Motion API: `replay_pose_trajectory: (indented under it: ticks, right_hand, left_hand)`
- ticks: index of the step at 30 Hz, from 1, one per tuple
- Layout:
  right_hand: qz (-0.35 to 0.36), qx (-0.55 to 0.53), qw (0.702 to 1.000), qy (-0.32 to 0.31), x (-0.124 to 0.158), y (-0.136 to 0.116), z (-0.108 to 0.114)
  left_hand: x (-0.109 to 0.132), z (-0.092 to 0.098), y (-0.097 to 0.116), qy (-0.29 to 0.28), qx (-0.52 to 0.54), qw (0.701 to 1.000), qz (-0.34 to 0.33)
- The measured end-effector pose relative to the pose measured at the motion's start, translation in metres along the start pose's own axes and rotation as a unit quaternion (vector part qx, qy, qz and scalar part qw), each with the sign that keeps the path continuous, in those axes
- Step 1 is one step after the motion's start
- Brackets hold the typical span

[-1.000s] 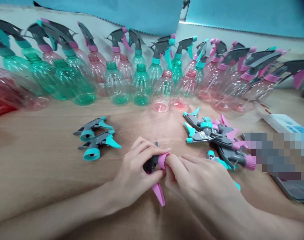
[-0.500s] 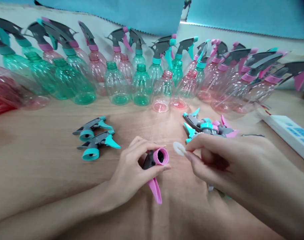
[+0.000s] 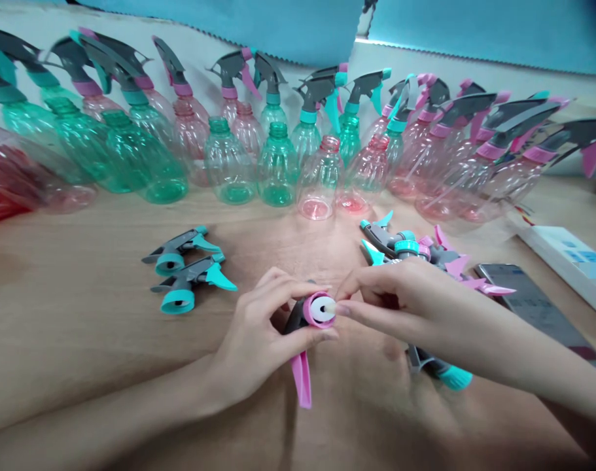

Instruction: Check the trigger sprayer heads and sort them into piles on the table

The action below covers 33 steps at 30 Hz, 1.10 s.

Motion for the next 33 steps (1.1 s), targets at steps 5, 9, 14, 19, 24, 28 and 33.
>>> replay_pose_trajectory:
  ticks: [5, 9, 14, 19, 24, 28, 33]
  right_hand:
    - [-0.023, 0.048, 0.997, 0.056, 0.003, 0.004, 0.005]
    - [-0.024, 0.071, 0.993, 0.092, 0.006, 0.004, 0.015]
    - [0.008, 0.071, 0.992, 0.100, 0.008, 0.000, 0.019]
    - [0.036, 0.063, 0.995, 0.074, 0.005, -0.002, 0.005]
    - [0.048, 0.071, 0.993, 0.078, 0.001, -0.001, -0.005]
    - [0.059, 0.090, 0.989, 0.100, 0.003, -0.002, -0.003]
    - [0.060, 0.115, 0.986, 0.103, 0.007, -0.005, 0.001]
  left_hand:
    - [-0.001, -0.001, 0.003, -0.002, -0.004, 1.000, -0.010]
    - [-0.002, -0.001, 0.005, 0.001, -0.008, 1.000, -0.010]
    - [-0.002, 0.000, 0.003, -0.005, -0.009, 1.000, -0.005]
    - [-0.001, -0.001, 0.002, -0.008, -0.007, 1.000, -0.007]
    - [-0.001, -0.002, 0.001, -0.008, -0.008, 1.000, -0.002]
    - [-0.001, -0.002, 0.002, -0.011, -0.011, 1.000, -0.006]
    - [-0.002, -0.001, 0.005, -0.004, -0.010, 1.000, -0.014]
Point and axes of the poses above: each hand's wrist, its own x-axis away from the middle knuckle, its own z-axis out of the back of the hand, y = z × x, the point moved 6 cm from there along -x, towards the middle knuckle, and after that the axes turned 4 degrees about x, right-handed, at the moved point
